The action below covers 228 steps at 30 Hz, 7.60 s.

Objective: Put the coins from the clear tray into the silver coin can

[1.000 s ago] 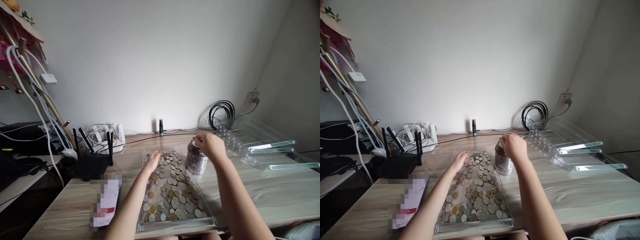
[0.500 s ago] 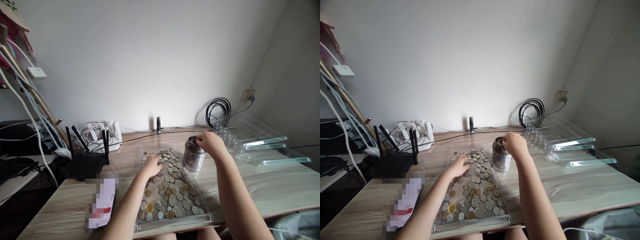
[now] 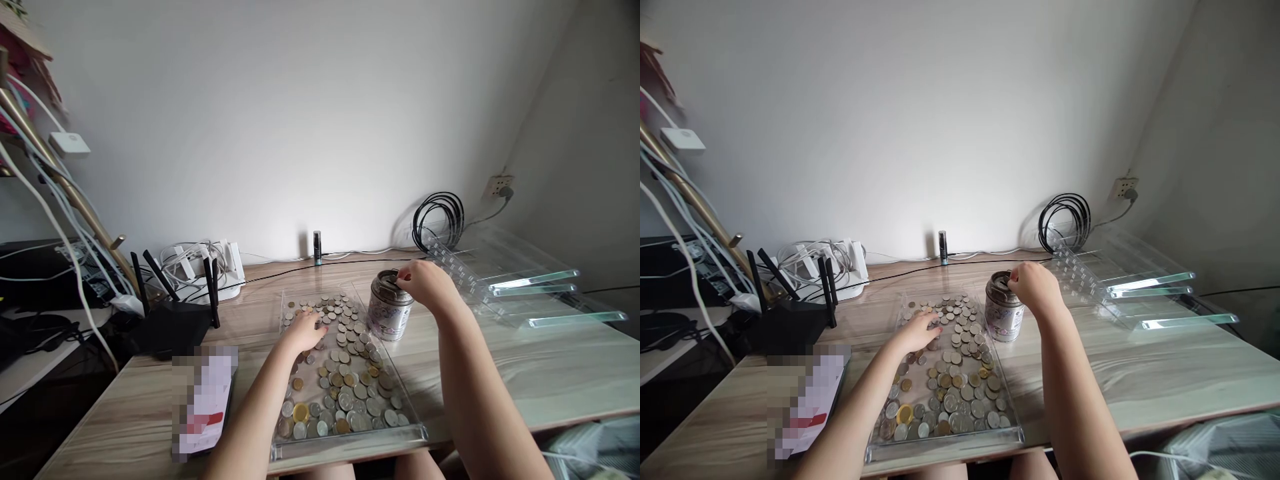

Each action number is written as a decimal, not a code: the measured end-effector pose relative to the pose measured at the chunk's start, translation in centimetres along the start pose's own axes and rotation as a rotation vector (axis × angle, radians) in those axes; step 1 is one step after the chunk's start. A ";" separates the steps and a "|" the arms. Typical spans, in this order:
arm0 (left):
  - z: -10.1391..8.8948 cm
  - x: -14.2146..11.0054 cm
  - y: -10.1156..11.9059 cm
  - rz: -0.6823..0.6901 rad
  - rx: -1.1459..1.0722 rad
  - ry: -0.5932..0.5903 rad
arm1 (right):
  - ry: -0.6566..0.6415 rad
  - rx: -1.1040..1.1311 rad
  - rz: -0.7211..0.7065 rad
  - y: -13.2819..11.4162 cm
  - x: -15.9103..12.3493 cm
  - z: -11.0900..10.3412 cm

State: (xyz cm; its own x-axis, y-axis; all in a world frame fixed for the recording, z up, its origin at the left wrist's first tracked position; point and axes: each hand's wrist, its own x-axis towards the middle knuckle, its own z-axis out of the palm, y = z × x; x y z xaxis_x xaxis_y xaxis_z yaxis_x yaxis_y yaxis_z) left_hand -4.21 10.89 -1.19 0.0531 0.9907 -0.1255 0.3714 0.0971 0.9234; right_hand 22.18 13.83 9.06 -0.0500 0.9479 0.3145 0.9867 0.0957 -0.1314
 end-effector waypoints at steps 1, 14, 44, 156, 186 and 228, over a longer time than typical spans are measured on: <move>0.0 0.0 0.0 -0.011 0.003 0.005 | -0.006 0.003 -0.009 0.0 0.0 -0.1; -0.1 0.3 0.0 0.035 -0.044 0.020 | 0.026 -0.004 -0.051 -0.1 0.2 -0.5; 1.2 -3.2 2.2 0.249 0.576 -0.549 | -0.646 0.263 -0.768 -7.5 -9.3 6.3; 1.0 -1.4 3.1 -0.315 -1.025 -0.099 | -0.002 0.032 0.116 -1.5 0.4 -0.5; 1.0 -1.9 3.3 -0.280 -0.750 -0.363 | 0.064 0.088 0.131 -1.0 0.3 -0.3; 1.2 -1.5 2.9 -0.327 -1.009 -0.381 | -0.063 0.112 -0.387 -10.2 -5.7 4.2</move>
State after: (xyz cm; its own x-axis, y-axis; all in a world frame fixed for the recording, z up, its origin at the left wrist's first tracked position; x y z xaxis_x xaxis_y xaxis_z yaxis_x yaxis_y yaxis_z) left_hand -2.09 9.55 1.22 0.4341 0.8265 -0.3585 -0.4906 0.5506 0.6753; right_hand 11.72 8.75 4.63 -0.4269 0.8521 0.3028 0.8704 0.4780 -0.1179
